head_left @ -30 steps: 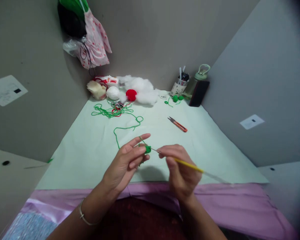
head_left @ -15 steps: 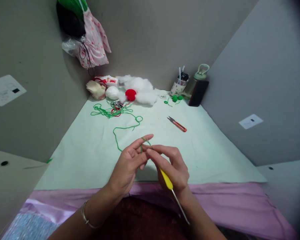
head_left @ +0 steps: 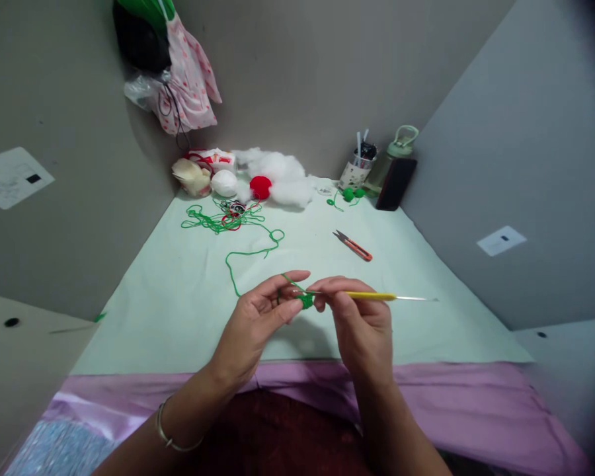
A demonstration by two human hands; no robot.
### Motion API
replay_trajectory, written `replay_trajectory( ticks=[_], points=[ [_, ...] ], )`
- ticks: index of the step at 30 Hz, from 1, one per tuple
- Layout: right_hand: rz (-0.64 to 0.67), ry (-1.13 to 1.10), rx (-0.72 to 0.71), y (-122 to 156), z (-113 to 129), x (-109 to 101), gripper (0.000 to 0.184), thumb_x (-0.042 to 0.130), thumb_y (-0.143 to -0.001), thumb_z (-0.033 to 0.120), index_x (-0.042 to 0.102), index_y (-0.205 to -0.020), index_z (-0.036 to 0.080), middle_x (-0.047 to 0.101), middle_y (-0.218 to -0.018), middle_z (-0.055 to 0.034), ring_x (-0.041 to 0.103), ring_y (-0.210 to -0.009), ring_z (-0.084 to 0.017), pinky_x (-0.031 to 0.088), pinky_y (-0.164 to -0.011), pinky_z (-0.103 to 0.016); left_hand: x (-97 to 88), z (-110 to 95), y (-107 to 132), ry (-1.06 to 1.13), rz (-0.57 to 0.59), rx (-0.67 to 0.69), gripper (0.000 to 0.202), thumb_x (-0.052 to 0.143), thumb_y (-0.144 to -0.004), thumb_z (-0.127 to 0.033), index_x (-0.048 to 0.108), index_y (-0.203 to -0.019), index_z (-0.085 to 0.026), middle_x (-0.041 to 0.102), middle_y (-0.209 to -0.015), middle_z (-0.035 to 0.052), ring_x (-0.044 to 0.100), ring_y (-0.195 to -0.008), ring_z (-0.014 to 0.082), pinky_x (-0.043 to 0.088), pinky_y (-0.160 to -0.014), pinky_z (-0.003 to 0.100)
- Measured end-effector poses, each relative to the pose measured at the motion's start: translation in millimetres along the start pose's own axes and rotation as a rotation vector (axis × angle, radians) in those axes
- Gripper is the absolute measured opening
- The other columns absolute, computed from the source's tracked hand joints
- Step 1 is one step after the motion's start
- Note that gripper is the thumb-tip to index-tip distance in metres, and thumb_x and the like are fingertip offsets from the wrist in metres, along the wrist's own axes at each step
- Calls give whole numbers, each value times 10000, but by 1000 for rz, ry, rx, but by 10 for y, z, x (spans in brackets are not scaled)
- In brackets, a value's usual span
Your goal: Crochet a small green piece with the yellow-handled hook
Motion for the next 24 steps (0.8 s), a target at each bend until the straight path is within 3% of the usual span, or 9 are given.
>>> replay_trajectory(
  ticks=[4, 9, 16, 18, 20, 22, 24],
  points=[
    [13, -57, 54, -16, -7, -23, 185, 616, -1026, 332, 757, -963, 231, 800, -930, -54, 691, -734, -166, 584, -695, -335, -20, -41, -5, -9, -15, 7, 340, 847, -822, -304, 823, -1159, -269, 634, -926, 28, 553, -883, 162, 461, -793, 257],
    [69, 41, -44, 11, 137, 13, 198, 550, -1052, 223, 743, -1008, 238, 793, -962, -49, 704, -768, -163, 591, -710, -332, -44, -61, -5, -55, -6, 35, 319, 815, -855, -292, 814, -1174, -290, 622, -916, 15, 566, -909, 161, 458, -864, 268],
    [190, 561, -485, 187, 328, 171, 327, 580, -984, 72, 704, -1220, 259, 788, -1073, -84, 736, -973, -215, 608, -809, -367, -54, -108, 7, -188, -96, 134, 364, 812, -849, -220, 789, -1208, -281, 638, -882, 0, 574, -880, 152, 466, -867, 266],
    [169, 725, -622, 248, 308, 210, 388, 623, -953, 51, 704, -1274, 252, 778, -1106, -108, 732, -1001, -226, 611, -814, -367, -40, -67, 5, -82, -95, 95, 474, 842, -822, -221, 753, -1282, -288, 636, -866, -12, 564, -837, 135, 474, -826, 247],
    [134, 811, -693, 282, 278, 222, 430, 649, -938, 46, 716, -1296, 274, 766, -1124, -109, 726, -1024, -231, 611, -814, -364, -11, 21, -10, 105, -40, -28, 568, 876, -789, -254, 723, -1336, -270, 624, -831, -24, 522, -727, 101, 483, -776, 234],
    [111, 738, -633, 256, 252, 190, 424, 637, -951, 55, 729, -1280, 306, 760, -1106, -86, 720, -1006, -221, 607, -804, -359, 18, 98, -23, 281, 19, -170, 562, 889, -775, -274, 737, -1312, -213, 586, -759, -48, 412, -587, 50, 507, -793, 246],
    [64, 540, -453, 173, 220, 115, 358, 595, -982, 72, 751, -1207, 302, 756, -1025, -58, 708, -926, -198, 597, -773, -349, 14, 109, -38, 371, 29, -230, 490, 887, -770, -241, 768, -1240, -175, 570, -739, -68, 309, -515, 8, 531, -887, 288]
  ],
)
Point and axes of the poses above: each hand's wrist, its own y-axis away from the middle knuckle, its own x-axis out of the palm, z = x × y, the point moved 6 cm from there along -y, towards the middle knuckle
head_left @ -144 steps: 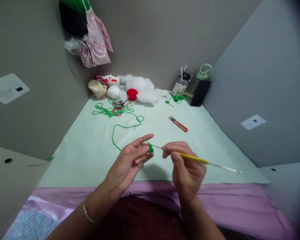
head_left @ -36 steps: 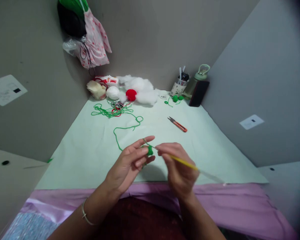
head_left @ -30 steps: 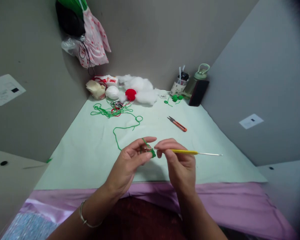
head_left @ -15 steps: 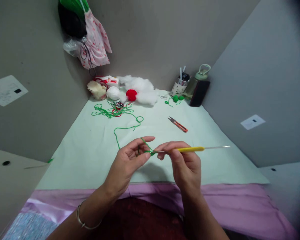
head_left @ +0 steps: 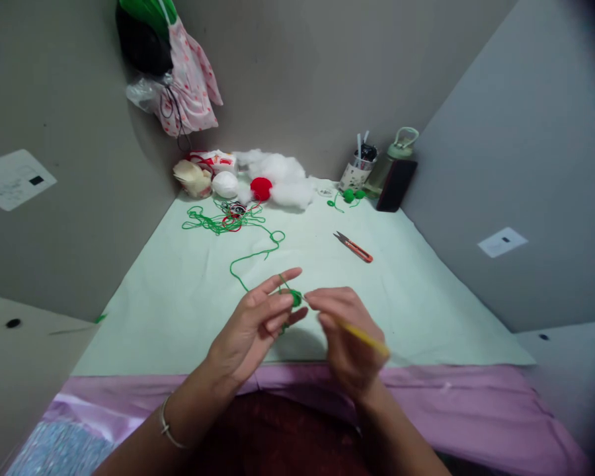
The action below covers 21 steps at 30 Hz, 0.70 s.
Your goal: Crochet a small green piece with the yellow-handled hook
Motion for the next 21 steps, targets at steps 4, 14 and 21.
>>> replay_trajectory(
  ticks=[4, 14, 21],
  points=[
    [-95, -370, 257, -104, -117, -27, 234, 564, -1022, 146, 775, -997, 245, 728, -876, -37, 665, -757, -163, 566, -672, -321, 16, -78, 6, -69, -5, 91, 451, 884, -755, -207, 786, -1195, -206, 629, -850, -42, 409, -565, 20, 522, -951, 320],
    [8, 144, -143, 18, 70, 44, 439, 671, -936, 56, 736, -1289, 309, 762, -1146, -78, 735, -989, -221, 630, -773, -362, 28, -28, -9, -143, -32, 143, 518, 901, -763, -278, 766, -1256, -197, 618, -797, -20, 434, -635, 69, 425, -640, 202],
    [-105, -352, 279, -77, -177, -67, 239, 600, -1007, 126, 793, -1022, 266, 722, -866, -11, 643, -733, -137, 546, -673, -309, -5, -47, -34, -65, -6, 107, 340, 871, -786, -210, 821, -1123, -206, 555, -764, -54, 385, -593, 31, 513, -932, 286]
  ],
)
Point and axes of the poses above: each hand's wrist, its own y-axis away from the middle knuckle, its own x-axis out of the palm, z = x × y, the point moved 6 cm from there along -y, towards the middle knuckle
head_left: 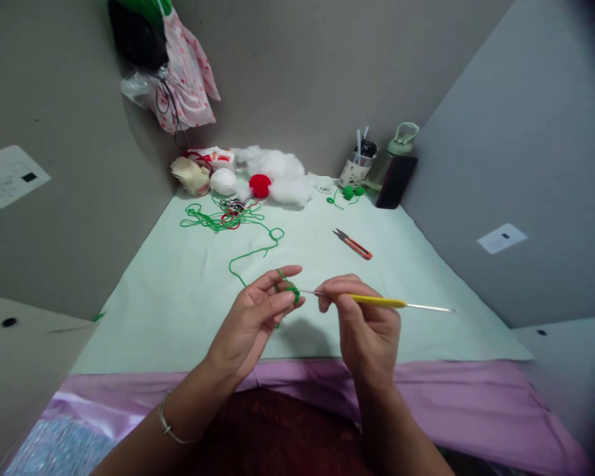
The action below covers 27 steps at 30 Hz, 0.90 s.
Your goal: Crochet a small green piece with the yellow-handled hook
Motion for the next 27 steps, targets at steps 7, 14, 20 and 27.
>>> replay_trajectory(
  ticks=[7, 14, 20, 27],
  points=[
    [6, -156, 143, 29, -146, 35, 211, 618, -1013, 174, 800, -1022, 281, 728, -898, -6, 643, -726, -118, 535, -698, -303, 18, -1, 60, -187, -43, 83, 312, 865, -789, -265, 830, -1099, -273, 590, -859, -6, 497, -756, 99, 385, -660, 216],
    [-50, -163, 125, 35, -126, -14, 204, 590, -1026, 189, 781, -990, 252, 699, -879, -11, 637, -724, -128, 515, -683, -313, -3, -27, 53, -211, -59, 99, 286, 848, -798, -253, 825, -1083, -259, 573, -815, -16, 471, -726, 99, 393, -688, 240],
    [-90, 23, -44, 48, 45, -15, 238, 583, -1004, 125, 782, -1006, 256, 708, -863, -15, 632, -734, -141, 501, -675, -317, -17, -8, 39, -226, -50, 108, 283, 828, -826, -255, 812, -1108, -257, 563, -831, -21, 452, -721, 99, 437, -763, 263],
    [-59, -19, -46, 50, 57, 0, 236, 563, -1009, 130, 771, -977, 237, 698, -838, -21, 625, -741, -150, 504, -669, -324, 6, -42, 43, -220, -61, 105, 287, 842, -801, -256, 818, -1087, -251, 563, -811, -20, 451, -710, 100, 387, -678, 246]
  ],
)
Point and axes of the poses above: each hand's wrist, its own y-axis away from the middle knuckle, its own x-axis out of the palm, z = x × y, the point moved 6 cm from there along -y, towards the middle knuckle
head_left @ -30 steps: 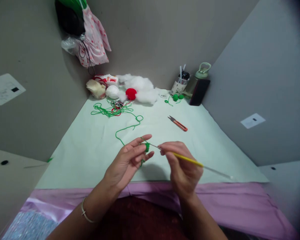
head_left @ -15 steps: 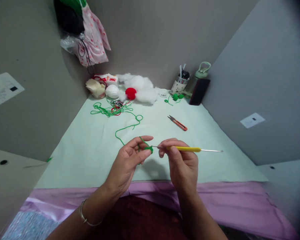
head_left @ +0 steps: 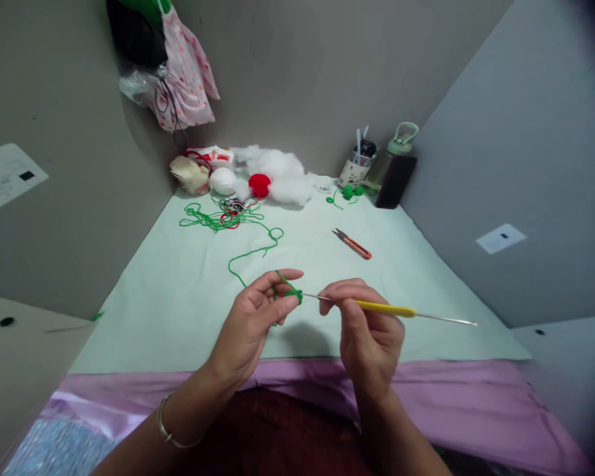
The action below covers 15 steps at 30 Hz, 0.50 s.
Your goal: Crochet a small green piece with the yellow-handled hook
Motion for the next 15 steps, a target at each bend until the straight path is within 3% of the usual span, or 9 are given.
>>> replay_trajectory(
  ticks=[15],
  points=[
    [37, 16, 19, -14, 6, 3, 227, 575, -1011, 143, 772, -979, 251, 698, -833, -23, 628, -756, -165, 511, -674, -335, 1, -18, 27, -19, 20, 0, 348, 860, -803, -273, 805, -1146, -258, 575, -837, -10, 423, -695, 103, 351, -609, 229]
  ],
)
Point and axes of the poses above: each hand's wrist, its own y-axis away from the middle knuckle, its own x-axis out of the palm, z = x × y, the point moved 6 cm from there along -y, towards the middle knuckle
